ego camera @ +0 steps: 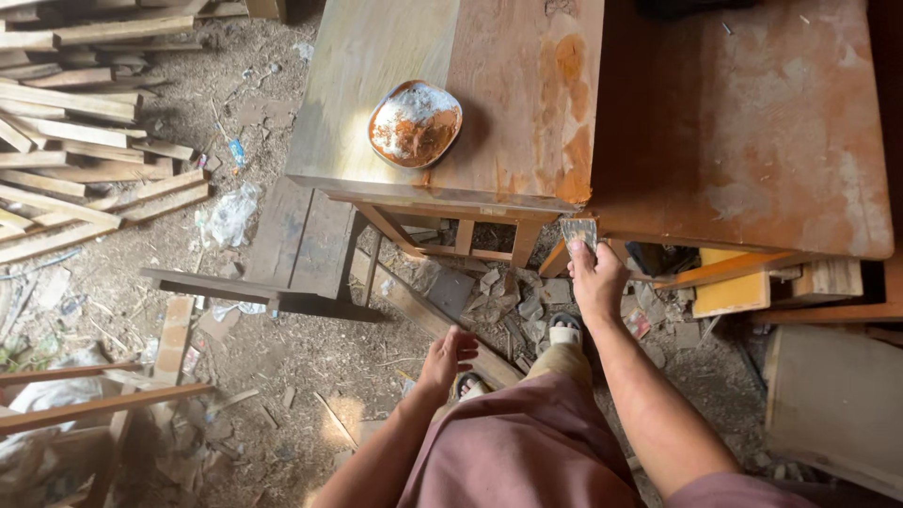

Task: The person applies an orange-brown wood filler paste from a bowl onto the edges and surfaces of wooden desks and chairs, spreading it with a small scraper by hand. They move between several furniture pieces, holding each steady with one hand while smoothing the filler over worn or damaged spots.

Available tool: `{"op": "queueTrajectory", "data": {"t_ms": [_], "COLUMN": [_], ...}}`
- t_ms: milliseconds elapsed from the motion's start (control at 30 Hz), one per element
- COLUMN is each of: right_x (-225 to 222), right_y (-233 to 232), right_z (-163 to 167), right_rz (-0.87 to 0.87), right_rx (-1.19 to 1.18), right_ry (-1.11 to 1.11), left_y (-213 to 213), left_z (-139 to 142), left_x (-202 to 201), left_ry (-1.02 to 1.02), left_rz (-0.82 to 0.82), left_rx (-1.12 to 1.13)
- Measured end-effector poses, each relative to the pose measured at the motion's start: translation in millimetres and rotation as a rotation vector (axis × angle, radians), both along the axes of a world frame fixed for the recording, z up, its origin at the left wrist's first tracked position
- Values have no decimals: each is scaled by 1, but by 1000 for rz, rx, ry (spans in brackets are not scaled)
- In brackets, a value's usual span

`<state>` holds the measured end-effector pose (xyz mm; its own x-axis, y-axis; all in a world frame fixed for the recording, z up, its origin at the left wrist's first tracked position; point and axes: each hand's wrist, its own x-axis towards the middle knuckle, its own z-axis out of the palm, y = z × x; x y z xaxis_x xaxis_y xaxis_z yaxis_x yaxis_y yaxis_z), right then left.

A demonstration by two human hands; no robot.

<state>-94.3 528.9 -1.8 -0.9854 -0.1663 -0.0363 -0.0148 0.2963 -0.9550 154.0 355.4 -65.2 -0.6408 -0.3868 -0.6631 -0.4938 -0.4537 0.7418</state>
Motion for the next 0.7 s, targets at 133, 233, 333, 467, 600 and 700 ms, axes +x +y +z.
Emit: {"op": "queueTrajectory", "data": {"t_ms": [133, 233, 333, 467, 600, 700], "right_x": [-4, -10, -14, -17, -24, -30], "right_y": [-16, -27, -38, -45, -39, -29], "right_z": [6, 7, 7, 7, 6, 2], "right_rz": [-9, -50, -81, -80, -65, -47], "right_rx": [161, 174, 253, 281, 331, 331], "right_ry": [200, 235, 271, 294, 219, 199], "left_y": [-9, -22, -31, -33, -31, -32], "left_z": [-3, -1, 1, 2, 1, 2], "left_x": [47, 78, 92, 96, 90, 80], "left_ry": [-74, -111, -160, -234, -239, -226], "left_rz": [0, 23, 20, -10, -52, -78], "left_rx": [-27, -37, -44, -60, -80, -83]}}
